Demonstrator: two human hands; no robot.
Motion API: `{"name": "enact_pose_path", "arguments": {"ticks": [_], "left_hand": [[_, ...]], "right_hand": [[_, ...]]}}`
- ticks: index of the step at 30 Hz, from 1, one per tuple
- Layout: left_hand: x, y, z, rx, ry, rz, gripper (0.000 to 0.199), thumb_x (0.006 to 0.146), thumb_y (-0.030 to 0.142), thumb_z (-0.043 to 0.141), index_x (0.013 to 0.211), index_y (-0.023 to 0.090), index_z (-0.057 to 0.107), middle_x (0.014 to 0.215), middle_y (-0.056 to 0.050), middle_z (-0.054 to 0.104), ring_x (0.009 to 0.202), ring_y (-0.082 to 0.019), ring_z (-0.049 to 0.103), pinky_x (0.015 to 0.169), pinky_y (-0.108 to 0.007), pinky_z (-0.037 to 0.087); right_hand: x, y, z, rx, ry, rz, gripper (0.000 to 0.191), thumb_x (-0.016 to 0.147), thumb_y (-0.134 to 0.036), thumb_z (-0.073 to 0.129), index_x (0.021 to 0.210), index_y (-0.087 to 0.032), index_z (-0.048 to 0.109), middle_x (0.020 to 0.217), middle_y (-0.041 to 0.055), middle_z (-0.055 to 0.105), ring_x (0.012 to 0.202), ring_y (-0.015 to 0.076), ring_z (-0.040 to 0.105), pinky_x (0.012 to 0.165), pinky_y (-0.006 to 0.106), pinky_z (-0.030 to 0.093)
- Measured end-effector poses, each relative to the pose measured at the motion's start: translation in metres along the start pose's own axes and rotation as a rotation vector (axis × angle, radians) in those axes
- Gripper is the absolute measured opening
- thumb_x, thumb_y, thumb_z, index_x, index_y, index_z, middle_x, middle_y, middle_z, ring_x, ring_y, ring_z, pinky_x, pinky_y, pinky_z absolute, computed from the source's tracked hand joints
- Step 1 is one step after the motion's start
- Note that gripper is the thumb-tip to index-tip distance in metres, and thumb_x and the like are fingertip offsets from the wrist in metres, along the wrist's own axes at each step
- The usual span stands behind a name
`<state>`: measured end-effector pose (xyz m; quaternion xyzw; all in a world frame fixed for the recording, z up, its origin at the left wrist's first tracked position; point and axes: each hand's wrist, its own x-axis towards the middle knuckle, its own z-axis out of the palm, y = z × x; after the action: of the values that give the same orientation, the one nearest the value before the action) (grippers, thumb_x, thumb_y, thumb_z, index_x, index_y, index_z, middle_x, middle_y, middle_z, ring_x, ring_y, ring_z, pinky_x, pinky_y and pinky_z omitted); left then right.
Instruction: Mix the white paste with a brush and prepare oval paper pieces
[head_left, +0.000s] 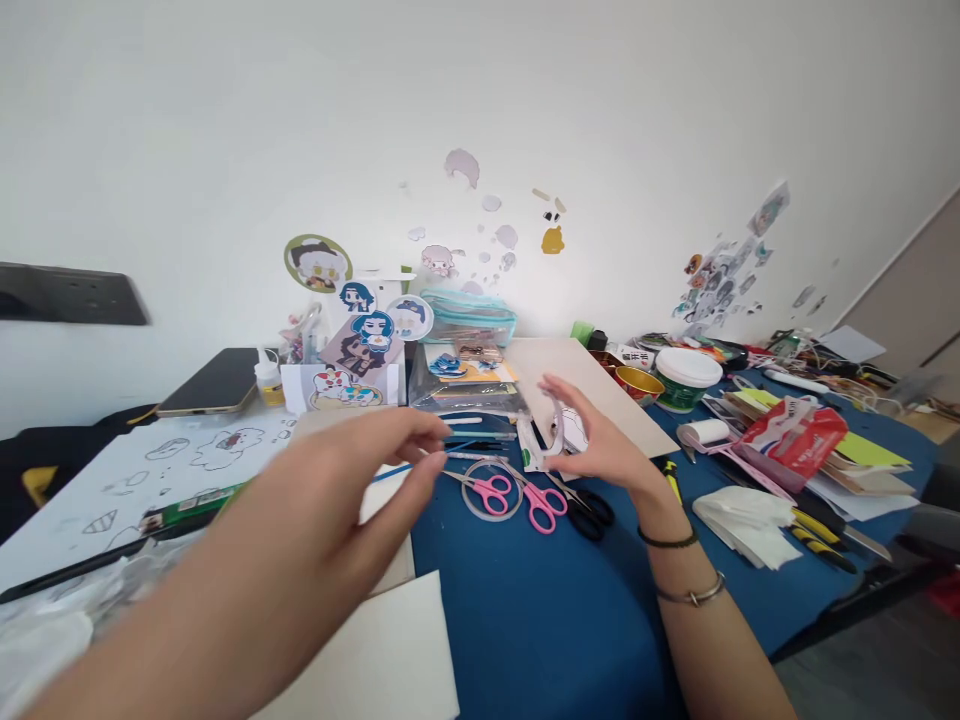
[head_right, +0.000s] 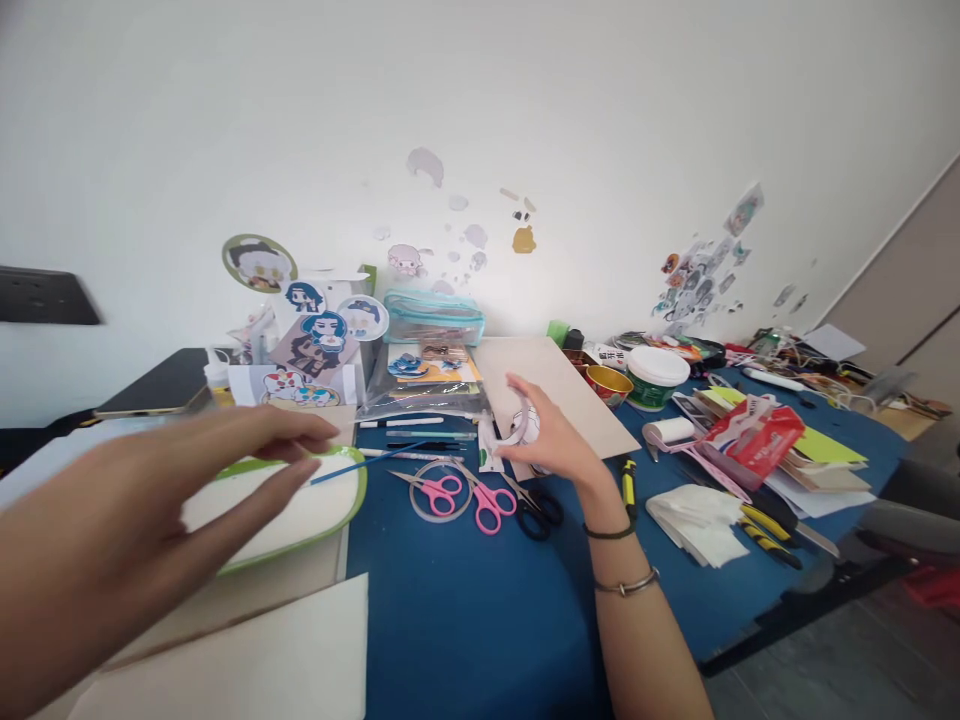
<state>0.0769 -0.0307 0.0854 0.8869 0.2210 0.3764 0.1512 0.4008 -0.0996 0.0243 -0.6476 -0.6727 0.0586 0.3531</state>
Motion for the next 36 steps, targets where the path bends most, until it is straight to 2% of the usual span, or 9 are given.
{"name": "enact_pose_path", "arguments": {"ticks": [2,5,9,13,16,21,23,27,36], "left_hand": [[0.003,0.011,0.017,-0.151,-0.117,-0.265,0.030,0.079,0.047,0.055,0.101,0.028,0.063,0.099,-0.004,0.067,0.088,-0.027,0.062,0.066,-0.032,0.049],[0.003,0.012,0.049,-0.634,-0.193,-0.669,0.035,0.081,0.048,0.051,0.108,0.026,0.057,0.116,-0.006,0.061,0.106,-0.024,0.058,0.084,-0.032,0.048],[-0.003,0.003,0.080,-1.286,-0.359,-0.985,0.036,0.083,0.044,0.045,0.104,0.016,0.055,0.118,-0.014,0.059,0.101,-0.025,0.061,0.081,-0.036,0.050],[-0.004,0.009,0.086,-1.534,-0.324,-1.012,0.031,0.083,0.034,0.042,0.106,0.017,0.054,0.116,-0.012,0.060,0.103,-0.025,0.060,0.083,-0.037,0.050],[-0.003,0.015,0.082,-1.568,-0.276,-1.077,0.030,0.082,0.032,0.044,0.106,0.017,0.053,0.121,-0.013,0.058,0.108,-0.027,0.059,0.086,-0.039,0.051],[-0.003,0.015,0.078,-1.528,-0.253,-1.146,0.036,0.082,0.031,0.047,0.114,0.016,0.046,0.134,-0.016,0.048,0.114,-0.029,0.055,0.090,-0.043,0.050],[-0.004,0.013,0.077,-1.513,-0.249,-1.152,0.039,0.083,0.031,0.047,0.118,0.017,0.043,0.137,-0.015,0.045,0.116,-0.029,0.054,0.091,-0.043,0.050],[-0.005,0.010,0.076,-1.492,-0.262,-1.150,0.040,0.083,0.031,0.046,0.121,0.017,0.042,0.139,-0.015,0.042,0.119,-0.030,0.051,0.094,-0.045,0.048],[-0.007,0.006,0.078,-1.457,-0.314,-1.144,0.041,0.084,0.037,0.049,0.120,0.018,0.045,0.136,-0.014,0.047,0.121,-0.029,0.050,0.102,-0.044,0.040]], "right_hand": [[-0.003,-0.031,0.012,0.127,-0.090,-0.125,0.092,0.065,-0.040,0.075,0.142,-0.028,0.024,0.147,0.0064,0.031,0.135,0.0239,0.029,0.111,0.040,0.024],[-0.009,-0.068,0.028,0.234,-0.210,-0.223,0.096,0.063,-0.038,0.077,0.142,-0.033,0.021,0.147,0.0034,0.029,0.136,0.0247,0.027,0.110,0.040,0.027],[-0.014,-0.086,0.046,0.279,-0.320,-0.278,0.100,0.060,-0.039,0.079,0.142,-0.034,0.021,0.147,0.0037,0.028,0.135,0.0273,0.026,0.109,0.042,0.028],[-0.014,-0.088,0.054,0.250,-0.376,-0.290,0.105,0.057,-0.041,0.080,0.143,-0.036,0.019,0.151,0.0026,0.019,0.138,0.0284,0.017,0.106,0.043,0.033],[-0.010,-0.079,0.044,0.241,-0.344,-0.269,0.102,0.057,-0.045,0.079,0.142,-0.036,0.023,0.151,0.0013,0.019,0.138,0.0279,0.018,0.108,0.043,0.028],[-0.001,-0.019,0.002,0.016,0.096,0.090,0.041,0.078,-0.045,0.060,0.114,-0.026,0.058,0.122,0.0057,0.059,0.116,0.0250,0.052,0.097,0.040,0.041],[0.000,0.011,-0.011,-0.184,0.199,0.301,0.036,0.078,-0.043,0.058,0.106,-0.021,0.062,0.109,0.0083,0.065,0.104,0.0246,0.059,0.089,0.037,0.045],[-0.004,0.043,-0.019,-0.314,0.146,0.426,0.042,0.072,-0.043,0.062,0.105,-0.015,0.064,0.108,0.0133,0.065,0.100,0.0277,0.060,0.085,0.039,0.046],[-0.002,0.026,-0.002,-0.461,-0.052,0.410,0.061,0.067,-0.047,0.066,0.121,-0.021,0.055,0.124,0.0131,0.057,0.117,0.0360,0.047,0.099,0.051,0.029]]}}
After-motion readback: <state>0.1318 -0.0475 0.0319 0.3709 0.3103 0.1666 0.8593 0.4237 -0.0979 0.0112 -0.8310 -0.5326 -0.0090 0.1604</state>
